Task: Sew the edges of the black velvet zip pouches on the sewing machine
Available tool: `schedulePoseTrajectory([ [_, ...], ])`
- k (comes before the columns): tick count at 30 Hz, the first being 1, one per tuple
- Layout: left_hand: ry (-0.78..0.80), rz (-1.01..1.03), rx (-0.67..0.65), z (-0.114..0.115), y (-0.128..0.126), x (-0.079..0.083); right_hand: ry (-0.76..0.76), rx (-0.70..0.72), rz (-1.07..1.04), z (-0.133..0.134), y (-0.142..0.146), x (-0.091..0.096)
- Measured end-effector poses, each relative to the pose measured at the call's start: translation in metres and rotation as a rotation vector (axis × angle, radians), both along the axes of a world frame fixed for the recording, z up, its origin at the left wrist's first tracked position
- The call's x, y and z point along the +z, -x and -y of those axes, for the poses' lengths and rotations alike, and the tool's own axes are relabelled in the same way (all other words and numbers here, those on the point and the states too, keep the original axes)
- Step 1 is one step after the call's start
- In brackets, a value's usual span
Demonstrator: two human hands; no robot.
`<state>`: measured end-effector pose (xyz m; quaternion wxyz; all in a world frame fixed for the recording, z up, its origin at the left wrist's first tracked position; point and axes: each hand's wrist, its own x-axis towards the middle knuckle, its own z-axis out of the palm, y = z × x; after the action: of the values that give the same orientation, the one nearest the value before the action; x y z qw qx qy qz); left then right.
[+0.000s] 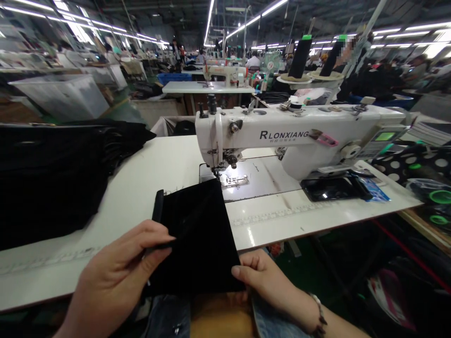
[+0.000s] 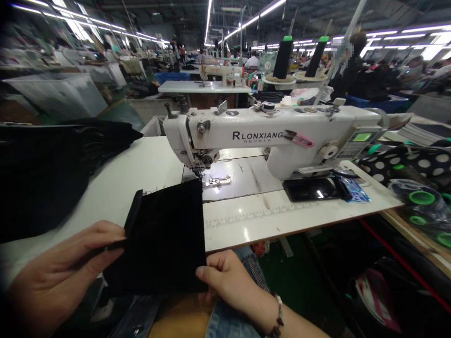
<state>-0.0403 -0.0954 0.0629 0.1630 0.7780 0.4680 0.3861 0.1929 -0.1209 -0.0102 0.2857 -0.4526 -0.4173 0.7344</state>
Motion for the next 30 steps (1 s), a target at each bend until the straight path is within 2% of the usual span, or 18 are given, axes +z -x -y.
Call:
schedulePoseTrajectory([
  [2, 0.011, -0.101, -0.208, 0.003, -0.008, -0.001, 0.006, 0.015, 0.015, 0.002, -0.003, 0.004],
  [4, 0.030, -0.150, -0.359, 0.007, -0.023, -0.007, 0.015, 0.044, 0.028, 0.003, -0.003, 0.009],
  [8, 0.110, -0.214, -0.501, 0.014, -0.048, -0.025, -0.001, 0.090, 0.050, 0.005, 0.000, 0.016],
  [13, 0.108, -0.168, -0.511, 0.016, -0.051, -0.036, -0.025, 0.115, 0.040, 0.008, -0.002, 0.017],
  [30, -0.012, -0.259, -0.560, 0.016, -0.048, -0.039, 0.053, 0.151, -0.050, 0.010, -0.008, 0.015],
])
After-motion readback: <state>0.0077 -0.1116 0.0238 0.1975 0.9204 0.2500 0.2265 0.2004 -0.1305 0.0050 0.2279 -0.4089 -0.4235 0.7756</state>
